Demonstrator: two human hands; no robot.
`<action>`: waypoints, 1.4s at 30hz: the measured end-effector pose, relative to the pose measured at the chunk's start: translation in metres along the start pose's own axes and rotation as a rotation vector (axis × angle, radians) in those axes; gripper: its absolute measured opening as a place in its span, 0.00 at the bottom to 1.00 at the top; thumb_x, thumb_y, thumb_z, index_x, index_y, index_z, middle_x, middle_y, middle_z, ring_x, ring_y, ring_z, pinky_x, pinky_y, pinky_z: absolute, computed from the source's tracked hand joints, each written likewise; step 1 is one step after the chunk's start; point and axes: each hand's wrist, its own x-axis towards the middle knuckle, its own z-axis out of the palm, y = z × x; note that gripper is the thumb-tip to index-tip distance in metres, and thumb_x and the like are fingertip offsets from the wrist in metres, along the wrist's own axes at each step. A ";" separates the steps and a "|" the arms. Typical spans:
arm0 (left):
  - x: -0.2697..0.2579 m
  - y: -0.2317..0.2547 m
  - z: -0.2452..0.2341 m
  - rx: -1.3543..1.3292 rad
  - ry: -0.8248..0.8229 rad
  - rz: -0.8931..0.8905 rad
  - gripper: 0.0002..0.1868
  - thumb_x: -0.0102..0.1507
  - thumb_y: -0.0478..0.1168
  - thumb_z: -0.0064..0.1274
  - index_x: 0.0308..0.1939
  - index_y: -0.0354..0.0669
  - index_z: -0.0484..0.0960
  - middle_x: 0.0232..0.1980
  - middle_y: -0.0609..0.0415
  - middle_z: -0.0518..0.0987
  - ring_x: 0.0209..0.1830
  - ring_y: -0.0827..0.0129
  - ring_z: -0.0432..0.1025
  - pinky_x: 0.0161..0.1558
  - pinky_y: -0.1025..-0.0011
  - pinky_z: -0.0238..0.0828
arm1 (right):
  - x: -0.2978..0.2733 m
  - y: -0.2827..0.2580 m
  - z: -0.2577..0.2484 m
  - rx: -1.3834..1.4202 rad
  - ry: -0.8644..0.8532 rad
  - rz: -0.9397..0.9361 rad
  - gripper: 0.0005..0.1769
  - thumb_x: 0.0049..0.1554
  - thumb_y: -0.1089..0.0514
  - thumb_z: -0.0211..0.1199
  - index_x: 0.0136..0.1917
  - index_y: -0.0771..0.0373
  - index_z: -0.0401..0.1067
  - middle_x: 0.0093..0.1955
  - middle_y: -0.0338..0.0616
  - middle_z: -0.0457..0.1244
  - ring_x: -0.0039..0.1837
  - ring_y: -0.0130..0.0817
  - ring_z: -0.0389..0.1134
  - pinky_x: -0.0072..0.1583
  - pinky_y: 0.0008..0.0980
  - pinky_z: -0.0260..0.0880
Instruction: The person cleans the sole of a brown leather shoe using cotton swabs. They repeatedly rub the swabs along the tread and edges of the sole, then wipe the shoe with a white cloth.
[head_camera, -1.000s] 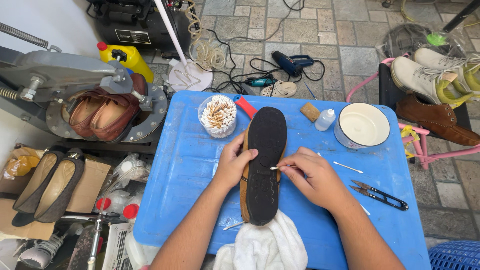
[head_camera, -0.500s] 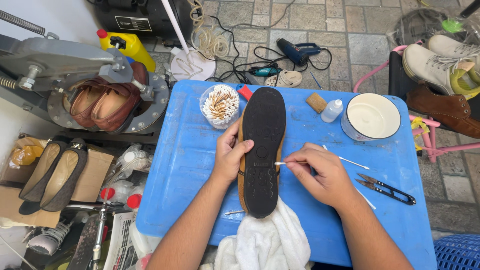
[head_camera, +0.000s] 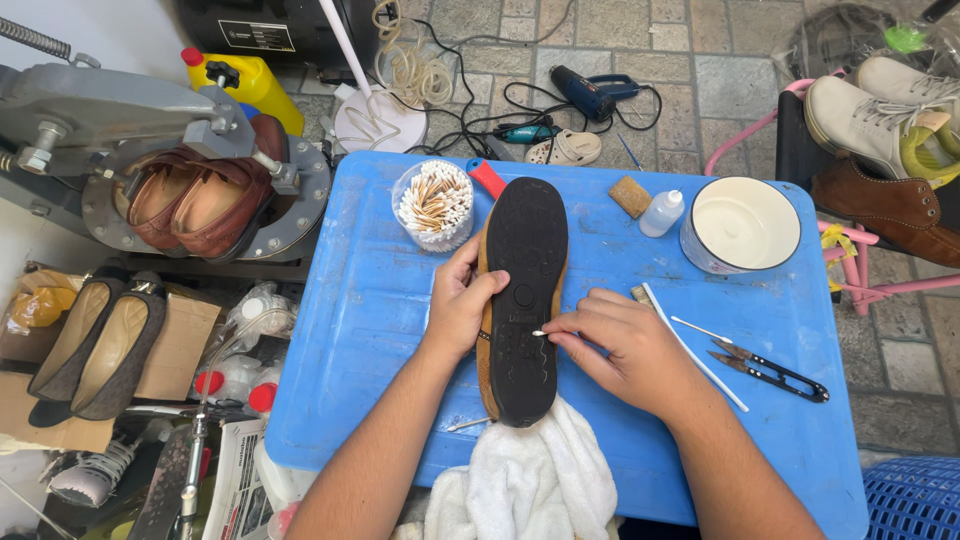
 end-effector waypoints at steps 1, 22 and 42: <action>0.001 0.000 0.000 0.000 -0.002 -0.001 0.33 0.61 0.29 0.49 0.72 0.30 0.68 0.61 0.49 0.78 0.58 0.70 0.73 0.60 0.72 0.70 | 0.000 0.000 -0.001 0.023 -0.010 0.012 0.08 0.51 0.66 0.67 0.46 0.64 0.77 0.39 0.44 0.67 0.42 0.40 0.68 0.43 0.36 0.67; 0.000 -0.004 0.003 0.109 0.002 -0.006 0.32 0.60 0.30 0.49 0.70 0.31 0.71 0.60 0.49 0.80 0.57 0.71 0.74 0.60 0.72 0.70 | 0.000 -0.002 0.003 -0.066 0.034 0.031 0.09 0.48 0.65 0.69 0.44 0.64 0.76 0.38 0.46 0.67 0.42 0.42 0.69 0.42 0.39 0.68; -0.002 0.040 -0.025 -0.523 -0.160 -0.023 0.40 0.56 0.38 0.50 0.73 0.25 0.65 0.66 0.36 0.76 0.63 0.53 0.74 0.68 0.62 0.68 | -0.008 0.036 0.005 -0.010 0.507 0.180 0.03 0.62 0.65 0.62 0.50 0.65 0.72 0.51 0.47 0.63 0.54 0.35 0.64 0.57 0.30 0.66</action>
